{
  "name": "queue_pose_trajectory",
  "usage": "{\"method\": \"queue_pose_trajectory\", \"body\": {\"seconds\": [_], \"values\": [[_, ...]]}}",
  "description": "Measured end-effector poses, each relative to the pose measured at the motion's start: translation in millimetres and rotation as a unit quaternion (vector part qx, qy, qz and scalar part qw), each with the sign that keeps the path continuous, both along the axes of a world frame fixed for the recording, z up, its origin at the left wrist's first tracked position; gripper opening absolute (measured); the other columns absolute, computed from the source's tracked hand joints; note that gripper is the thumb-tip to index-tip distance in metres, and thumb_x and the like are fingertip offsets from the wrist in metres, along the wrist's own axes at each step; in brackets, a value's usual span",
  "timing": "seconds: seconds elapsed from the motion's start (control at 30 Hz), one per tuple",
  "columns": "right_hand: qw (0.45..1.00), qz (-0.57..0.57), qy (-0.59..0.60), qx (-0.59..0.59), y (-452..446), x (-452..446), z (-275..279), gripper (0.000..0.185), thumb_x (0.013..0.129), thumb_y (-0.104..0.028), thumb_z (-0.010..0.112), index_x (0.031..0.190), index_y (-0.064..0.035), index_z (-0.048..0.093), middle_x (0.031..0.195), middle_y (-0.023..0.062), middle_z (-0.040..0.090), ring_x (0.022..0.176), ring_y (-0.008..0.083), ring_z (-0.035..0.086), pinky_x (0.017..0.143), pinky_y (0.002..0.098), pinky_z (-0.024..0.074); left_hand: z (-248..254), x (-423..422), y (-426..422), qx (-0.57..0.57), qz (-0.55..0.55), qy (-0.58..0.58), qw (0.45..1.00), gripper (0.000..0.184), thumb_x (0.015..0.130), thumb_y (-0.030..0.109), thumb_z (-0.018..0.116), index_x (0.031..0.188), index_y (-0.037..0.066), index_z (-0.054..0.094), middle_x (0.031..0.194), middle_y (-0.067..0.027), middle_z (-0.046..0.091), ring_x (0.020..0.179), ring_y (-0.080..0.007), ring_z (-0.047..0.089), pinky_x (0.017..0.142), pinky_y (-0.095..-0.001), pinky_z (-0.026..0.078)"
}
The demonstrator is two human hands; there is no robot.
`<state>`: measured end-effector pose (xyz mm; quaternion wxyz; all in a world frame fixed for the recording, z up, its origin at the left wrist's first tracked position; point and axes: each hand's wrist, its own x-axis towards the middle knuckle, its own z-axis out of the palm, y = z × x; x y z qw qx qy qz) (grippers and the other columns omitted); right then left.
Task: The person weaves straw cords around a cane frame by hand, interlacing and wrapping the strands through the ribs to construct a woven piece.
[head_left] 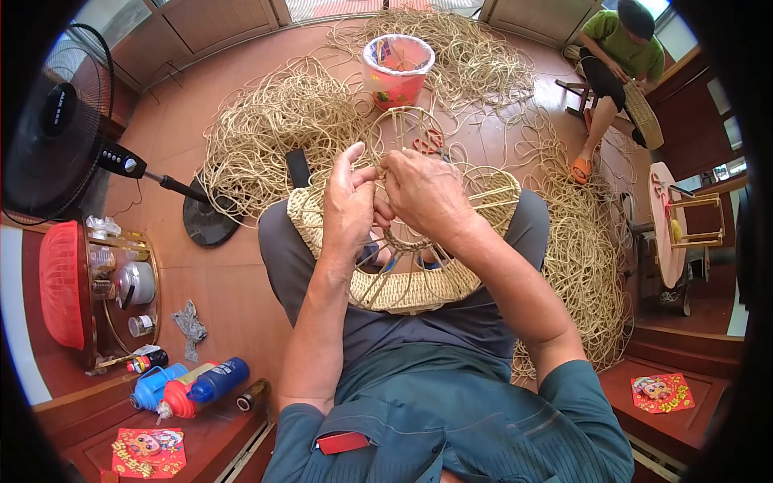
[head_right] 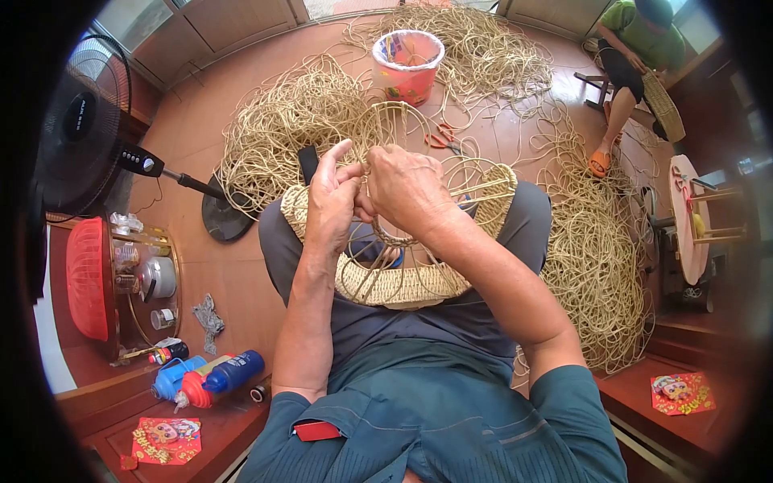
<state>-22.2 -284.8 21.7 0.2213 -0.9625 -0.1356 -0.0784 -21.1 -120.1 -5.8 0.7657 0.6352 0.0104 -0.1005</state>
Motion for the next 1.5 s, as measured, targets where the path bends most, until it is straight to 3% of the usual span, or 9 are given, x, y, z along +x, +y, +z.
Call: {"method": "queue_pose_trajectory", "body": {"seconds": [0.23, 0.5, 0.6, 0.63, 0.77, 0.87, 1.17, 1.23, 1.5], "values": [[0.985, 0.075, -0.139, -0.071, -11.1, -5.8, -3.4, 0.020, 0.093, -0.010, 0.076, 0.108, -0.0077, 0.063, 0.102, 0.0109, 0.070, 0.095, 0.0315, 0.078, 0.080, 0.0450, 0.0628, 7.0, -7.2, -4.9, 0.121, 0.010, -0.039, 0.992, 0.059, 0.111, -0.002, 0.045, 0.170, 0.000, 0.041, 0.134, -0.0292, 0.076, 0.064, -0.0184, 0.078, 0.054, -0.0315, 0.063], [0.985, 0.052, -0.143, -0.076, -26.2, -23.7, -8.0, 0.017, 0.095, -0.012, 0.073, 0.108, -0.0094, 0.062, 0.101, 0.0086, 0.066, 0.094, 0.0279, 0.075, 0.079, 0.0428, 0.0610, 9.5, -16.4, -5.7, 0.157, 0.015, -0.037, 0.987, 0.057, 0.109, -0.001, 0.053, 0.165, 0.000, 0.048, 0.138, -0.0278, 0.075, 0.067, -0.0186, 0.077, 0.061, -0.0310, 0.064], [0.989, 0.041, -0.133, -0.050, -33.8, -28.8, -6.9, 0.015, 0.097, -0.012, 0.071, 0.109, -0.0099, 0.063, 0.104, 0.0089, 0.065, 0.097, 0.0288, 0.074, 0.081, 0.0441, 0.0602, -6.6, -17.3, -1.0, 0.367, 0.110, -0.271, 0.883, 0.047, 0.108, -0.001, 0.063, 0.155, 0.005, 0.059, 0.133, -0.0181, 0.077, 0.081, -0.0190, 0.078, 0.070, -0.0347, 0.064], [0.990, 0.038, -0.131, -0.039, -35.6, -30.0, -6.4, 0.014, 0.097, -0.012, 0.071, 0.110, -0.0102, 0.064, 0.105, 0.0091, 0.064, 0.098, 0.0292, 0.074, 0.081, 0.0447, 0.0600, -6.1, -18.1, -4.1, 0.363, 0.139, -0.302, 0.871, 0.034, 0.106, 0.000, 0.073, 0.139, 0.008, 0.070, 0.126, -0.0125, 0.077, 0.096, -0.0239, 0.078, 0.080, -0.0394, 0.063], [0.988, 0.030, -0.150, -0.008, -43.7, -25.0, -9.4, 0.014, 0.098, -0.010, 0.072, 0.111, -0.0125, 0.066, 0.107, 0.0091, 0.064, 0.098, 0.0319, 0.074, 0.081, 0.0470, 0.0602, -1.2, -12.9, -8.1, 0.407, 0.075, -0.388, 0.824, 0.018, 0.103, 0.001, 0.077, 0.121, 0.007, 0.078, 0.121, -0.0127, 0.075, 0.103, -0.0340, 0.077, 0.090, -0.0431, 0.062], [0.983, 0.030, -0.181, 0.006, -47.9, -19.7, -10.7, 0.017, 0.098, -0.008, 0.075, 0.112, -0.0134, 0.069, 0.110, 0.0087, 0.066, 0.099, 0.0344, 0.075, 0.078, 0.0478, 0.0617, -3.3, -2.0, -11.9, 0.412, 0.060, -0.437, 0.797, 0.014, 0.104, 0.001, 0.076, 0.118, 0.006, 0.078, 0.115, -0.0122, 0.077, 0.101, -0.0326, 0.079, 0.087, -0.0430, 0.063], [0.977, -0.047, -0.116, 0.171, -52.1, -8.1, -9.4, 0.022, 0.110, -0.009, 0.068, 0.132, -0.0112, 0.068, 0.115, 0.0116, 0.081, 0.100, 0.0346, 0.081, 0.082, 0.0467, 0.0640, -0.4, 7.8, -22.6, 0.352, 0.051, -0.320, 0.878, 0.008, 0.105, 0.008, 0.077, 0.112, 0.005, 0.077, 0.094, -0.0144, 0.080, 0.083, -0.0315, 0.080, 0.077, -0.0415, 0.062], [0.979, -0.063, -0.044, 0.190, -51.4, -12.3, 0.8, 0.032, 0.112, -0.010, 0.068, 0.144, -0.0118, 0.065, 0.118, 0.0131, 0.083, 0.103, 0.0358, 0.082, 0.086, 0.0476, 0.0644, -1.5, 8.1, -27.0, 0.354, 0.066, -0.319, 0.877, 0.007, 0.106, 0.008, 0.076, 0.111, 0.004, 0.076, 0.092, -0.0153, 0.080, 0.080, -0.0328, 0.080, 0.075, -0.0429, 0.062], [0.981, -0.026, -0.096, 0.167, -46.8, -5.9, -7.7, 0.045, 0.110, -0.011, 0.065, 0.155, -0.0133, 0.056, 0.117, 0.0206, 0.081, 0.107, 0.0449, 0.080, 0.090, 0.0553, 0.0646, -11.5, 6.6, -33.6, 0.395, 0.090, -0.416, 0.814, 0.004, 0.107, 0.007, 0.073, 0.109, 0.004, 0.073, 0.094, -0.0173, 0.076, 0.087, -0.0392, 0.077, 0.078, -0.0488, 0.060]]}}
